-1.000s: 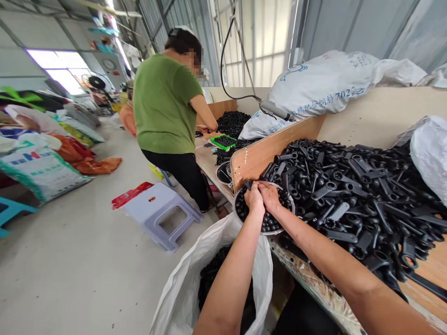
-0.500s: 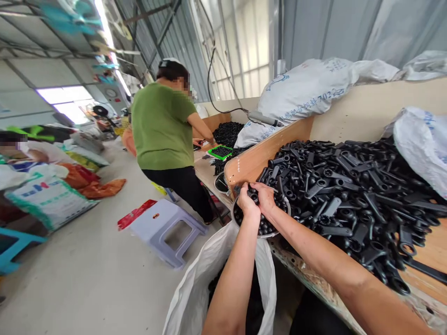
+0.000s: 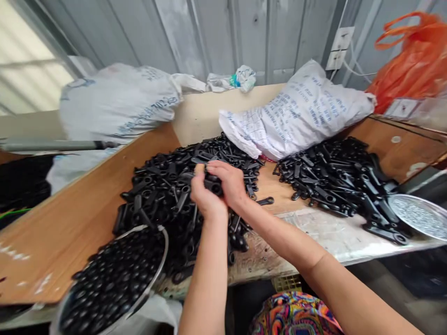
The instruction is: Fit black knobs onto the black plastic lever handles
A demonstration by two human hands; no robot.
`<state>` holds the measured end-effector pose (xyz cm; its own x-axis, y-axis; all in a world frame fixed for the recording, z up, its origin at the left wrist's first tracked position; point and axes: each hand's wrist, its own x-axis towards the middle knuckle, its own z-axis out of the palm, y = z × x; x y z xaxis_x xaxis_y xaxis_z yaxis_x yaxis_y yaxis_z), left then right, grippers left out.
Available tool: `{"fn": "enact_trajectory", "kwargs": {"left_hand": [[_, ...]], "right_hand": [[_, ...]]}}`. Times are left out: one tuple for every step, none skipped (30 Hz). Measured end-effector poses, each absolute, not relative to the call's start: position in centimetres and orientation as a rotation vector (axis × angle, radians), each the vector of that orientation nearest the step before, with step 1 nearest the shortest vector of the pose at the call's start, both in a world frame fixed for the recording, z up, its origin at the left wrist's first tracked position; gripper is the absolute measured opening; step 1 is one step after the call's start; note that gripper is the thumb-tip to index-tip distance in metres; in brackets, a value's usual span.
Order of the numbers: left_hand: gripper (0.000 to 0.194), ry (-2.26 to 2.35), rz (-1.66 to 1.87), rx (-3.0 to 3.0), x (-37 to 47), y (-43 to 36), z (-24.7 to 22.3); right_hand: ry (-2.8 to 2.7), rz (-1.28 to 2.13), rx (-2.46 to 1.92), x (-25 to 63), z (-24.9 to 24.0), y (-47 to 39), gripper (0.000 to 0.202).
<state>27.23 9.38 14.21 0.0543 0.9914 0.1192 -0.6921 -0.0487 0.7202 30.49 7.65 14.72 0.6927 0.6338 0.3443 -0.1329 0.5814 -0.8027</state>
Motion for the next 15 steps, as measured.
{"fn": "enact_trajectory", "kwargs": {"left_hand": [[0.025,0.532,1.341,0.643,29.8,8.0,13.3],[0.028,0.536,1.27,0.626,32.3,6.6,12.2],[0.029,0.553,1.207,0.613,34.5,5.2,11.0],[0.028,0.605,1.091,0.604,36.5,3.8,9.6],[0.028,0.634,1.027,0.599,38.2,2.4,8.1],[0.027,0.656,0.984,0.596,39.7,1.1,6.6],[0.026,0.679,0.95,0.592,40.9,0.0,5.2],[0.025,0.701,0.924,0.586,41.9,-1.0,3.8],[0.024,0.721,0.91,0.583,42.7,-1.7,2.6],[0.023,0.743,0.903,0.583,43.2,-2.2,1.5],[0.023,0.763,0.904,0.588,43.6,-2.4,0.6],[0.023,0.783,0.911,0.598,43.8,-2.2,-0.1],[0.023,0.801,0.922,0.614,43.9,-1.9,-0.6],[0.023,0.82,0.937,0.635,43.9,-1.3,-1.1],[0.023,0.84,0.955,0.66,43.7,-0.7,-1.3]], "right_hand": [[-0.621,0.429,-0.924,32.9,13.9,6.0,0.008],[-0.57,0.37,-1.012,35.2,12.9,4.3,0.01],[-0.529,0.332,-1.058,37.2,11.6,2.6,0.012],[-0.485,0.302,-1.096,39.1,10.1,1.0,0.014],[-0.41,0.256,-1.176,40.7,8.6,-0.4,0.015],[-0.356,0.238,-1.218,42.1,7.0,-1.8,0.018],[-0.311,0.227,-1.248,43.2,5.4,-3.0,0.02],[-0.275,0.225,-1.276,44.2,3.9,-3.9,0.021],[-0.25,0.228,-1.296,45.0,2.5,-4.6,0.023],[-0.235,0.234,-1.311,45.6,1.4,-5.0,0.024],[-0.23,0.243,-1.323,46.0,0.4,-5.1,0.024],[-0.236,0.253,-1.33,46.2,-0.3,-5.0,0.024],[-0.252,0.263,-1.333,46.3,-0.9,-4.6,0.023],[-0.276,0.275,-1.335,46.3,-1.2,-4.0,0.022],[-0.305,0.286,-1.337,46.2,-1.4,-3.4,0.022]]}}
